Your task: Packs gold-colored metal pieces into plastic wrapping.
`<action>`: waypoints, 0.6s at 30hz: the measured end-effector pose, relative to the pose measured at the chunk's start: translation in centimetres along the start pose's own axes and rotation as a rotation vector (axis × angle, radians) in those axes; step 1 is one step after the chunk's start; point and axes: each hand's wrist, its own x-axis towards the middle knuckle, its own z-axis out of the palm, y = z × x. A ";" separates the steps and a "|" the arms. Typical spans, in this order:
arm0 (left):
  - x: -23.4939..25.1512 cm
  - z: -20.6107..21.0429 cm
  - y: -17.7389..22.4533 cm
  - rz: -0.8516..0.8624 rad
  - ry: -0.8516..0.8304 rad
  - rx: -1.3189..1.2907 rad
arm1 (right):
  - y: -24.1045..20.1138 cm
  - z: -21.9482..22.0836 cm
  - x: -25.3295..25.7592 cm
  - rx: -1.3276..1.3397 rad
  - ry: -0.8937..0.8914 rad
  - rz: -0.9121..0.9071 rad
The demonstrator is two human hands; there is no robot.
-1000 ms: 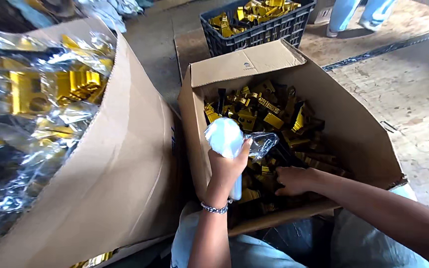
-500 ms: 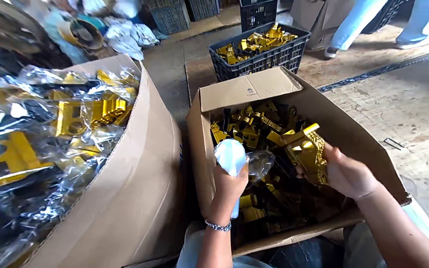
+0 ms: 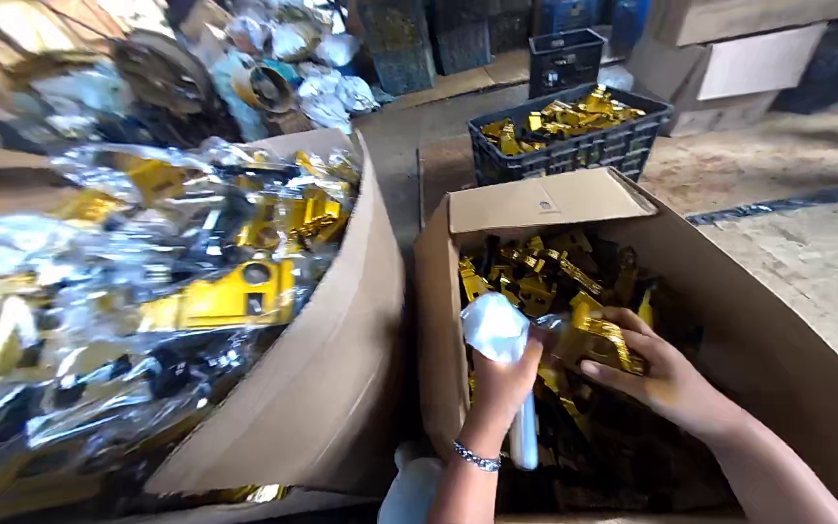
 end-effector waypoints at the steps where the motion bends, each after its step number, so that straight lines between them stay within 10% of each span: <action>1: 0.2 -0.2 0.1 -0.008 0.020 -0.010 | -0.1 -0.2 -0.2 0.017 0.046 0.012; 9: 1.0 -0.7 0.6 0.110 0.119 0.001 | 0.1 -2.6 -0.9 0.376 0.253 0.101; 14: 0.4 -0.3 0.4 0.163 0.048 0.030 | -1.3 -2.6 1.8 0.136 -0.211 0.108; 18: 0.2 0.2 1.2 -0.020 0.013 -0.233 | -1.9 1.2 3.0 -0.242 -0.018 0.018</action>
